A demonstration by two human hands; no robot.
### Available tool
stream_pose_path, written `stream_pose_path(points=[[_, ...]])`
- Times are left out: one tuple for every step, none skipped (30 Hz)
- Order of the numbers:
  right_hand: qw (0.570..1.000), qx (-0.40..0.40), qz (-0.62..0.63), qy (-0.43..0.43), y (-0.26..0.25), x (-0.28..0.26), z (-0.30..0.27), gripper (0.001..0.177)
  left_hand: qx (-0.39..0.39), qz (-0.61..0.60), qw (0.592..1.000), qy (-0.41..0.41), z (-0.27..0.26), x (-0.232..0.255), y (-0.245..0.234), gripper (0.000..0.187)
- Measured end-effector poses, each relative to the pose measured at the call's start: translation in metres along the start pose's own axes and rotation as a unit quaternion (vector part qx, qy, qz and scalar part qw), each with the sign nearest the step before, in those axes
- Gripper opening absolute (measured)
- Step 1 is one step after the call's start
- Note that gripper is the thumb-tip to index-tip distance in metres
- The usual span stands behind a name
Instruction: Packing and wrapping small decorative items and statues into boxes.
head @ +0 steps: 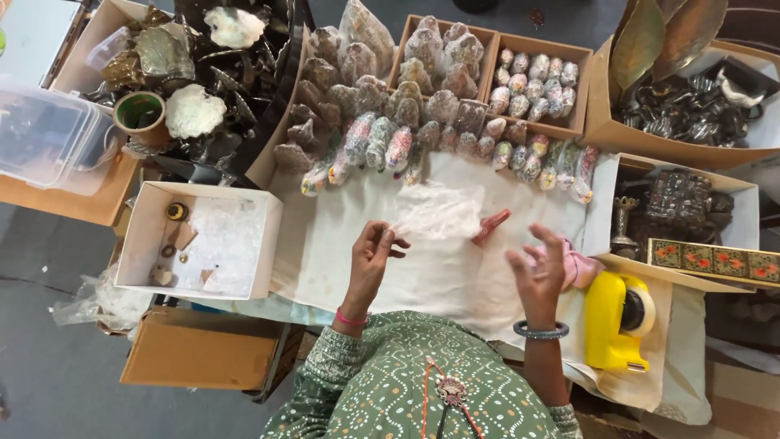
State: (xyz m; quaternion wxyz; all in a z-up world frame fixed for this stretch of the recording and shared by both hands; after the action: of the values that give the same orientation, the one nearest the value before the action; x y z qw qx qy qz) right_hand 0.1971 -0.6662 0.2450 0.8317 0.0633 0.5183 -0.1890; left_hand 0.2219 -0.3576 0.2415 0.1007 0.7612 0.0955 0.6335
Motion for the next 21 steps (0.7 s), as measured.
stream_pose_path(points=[[0.996,-0.077,-0.024,-0.038,0.009,-0.019,0.005,0.064,-0.018,-0.001,1.000,-0.001,0.000,-0.001,0.002,0.013],[0.984,-0.151,-0.049,-0.075,0.016,-0.039,0.008,0.069,-0.038,-0.001,0.999,-0.004,0.000,-0.002,0.004,0.013],[0.985,-0.149,-0.050,-0.075,0.022,-0.050,0.014,0.069,-0.040,-0.001,0.999,-0.004,-0.001,-0.002,0.005,0.013],[0.968,-0.200,-0.069,-0.134,0.032,-0.064,0.020,0.072,-0.062,0.017,0.998,0.002,-0.002,0.000,0.007,0.013],[0.945,-0.250,-0.087,-0.192,0.041,-0.078,0.025,0.076,-0.083,0.034,0.996,0.007,-0.002,0.002,0.008,0.013],[0.945,-0.250,-0.086,-0.192,0.045,-0.082,0.032,0.076,-0.083,0.035,0.996,0.007,-0.005,0.003,0.009,0.013],[0.926,-0.291,-0.119,-0.211,0.050,-0.087,0.037,0.078,-0.100,0.059,0.993,0.012,-0.008,0.005,0.010,0.013],[0.903,-0.331,-0.152,-0.229,0.056,-0.091,0.042,0.080,-0.116,0.083,0.990,0.018,-0.011,0.007,0.011,0.014],[0.903,-0.330,-0.151,-0.230,0.058,-0.070,0.034,0.080,-0.116,0.084,0.990,0.018,-0.014,0.006,0.010,0.014],[0.885,-0.358,-0.179,-0.238,0.061,-0.048,0.028,0.070,-0.114,0.102,0.988,0.018,-0.015,0.005,0.009,0.013],[0.865,-0.385,-0.207,-0.245,0.065,-0.026,0.022,0.059,-0.111,0.120,0.986,0.017,-0.015,0.004,0.009,0.013],[0.865,-0.385,-0.206,-0.248,0.064,-0.018,0.012,0.059,-0.110,0.120,0.986,0.020,-0.015,0.008,0.008,0.013],[0.888,-0.388,-0.182,-0.166,0.062,-0.005,0.004,0.044,-0.060,0.172,0.983,0.032,-0.014,0.012,0.004,0.012],[0.904,-0.391,-0.157,-0.081,0.059,0.009,-0.007,0.031,-0.009,0.223,0.974,0.041,-0.016,0.014,0.000,0.011],[0.903,-0.392,-0.156,-0.082,0.061,0.001,-0.010,0.031,-0.007,0.222,0.974,0.041,-0.017,0.015,0.000,0.011],[0.930,-0.335,-0.105,-0.106,0.058,-0.010,-0.013,0.026,0.047,0.255,0.964,0.055,-0.020,0.016,-0.002,0.010],[0.951,-0.276,-0.052,-0.129,0.055,-0.021,-0.016,0.021,0.100,0.286,0.950,0.068,-0.023,0.016,-0.004,0.010],[0.951,-0.275,-0.053,-0.128,0.055,-0.020,-0.020,0.021,0.099,0.286,0.951,0.068,-0.022,0.017,-0.002,0.010],[0.960,-0.264,-0.067,-0.064,0.053,-0.014,-0.025,0.020,0.118,0.284,0.949,0.065,-0.023,0.018,0.000,0.010],[0.964,-0.253,-0.080,0.000,0.052,-0.009,-0.029,0.020,0.137,0.282,0.947,0.064,-0.022,0.019,0.000,0.010],[0.965,-0.251,-0.081,0.000,0.051,-0.009,-0.029,0.020,0.136,0.283,0.947,0.065,-0.016,0.016,-0.003,0.010]])
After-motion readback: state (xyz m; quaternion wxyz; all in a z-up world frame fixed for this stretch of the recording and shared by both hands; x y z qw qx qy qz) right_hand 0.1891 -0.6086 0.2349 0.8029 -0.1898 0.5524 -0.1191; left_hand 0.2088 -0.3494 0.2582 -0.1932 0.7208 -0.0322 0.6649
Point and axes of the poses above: each hand's wrist, its own z-axis towards the middle knuckle, its own y-axis out of the palm, x = y × z, the point moved 3 cm from there along z, towards the middle knuckle, and after that the axes turned 12 degrees about -y, right-handed, at the moved point
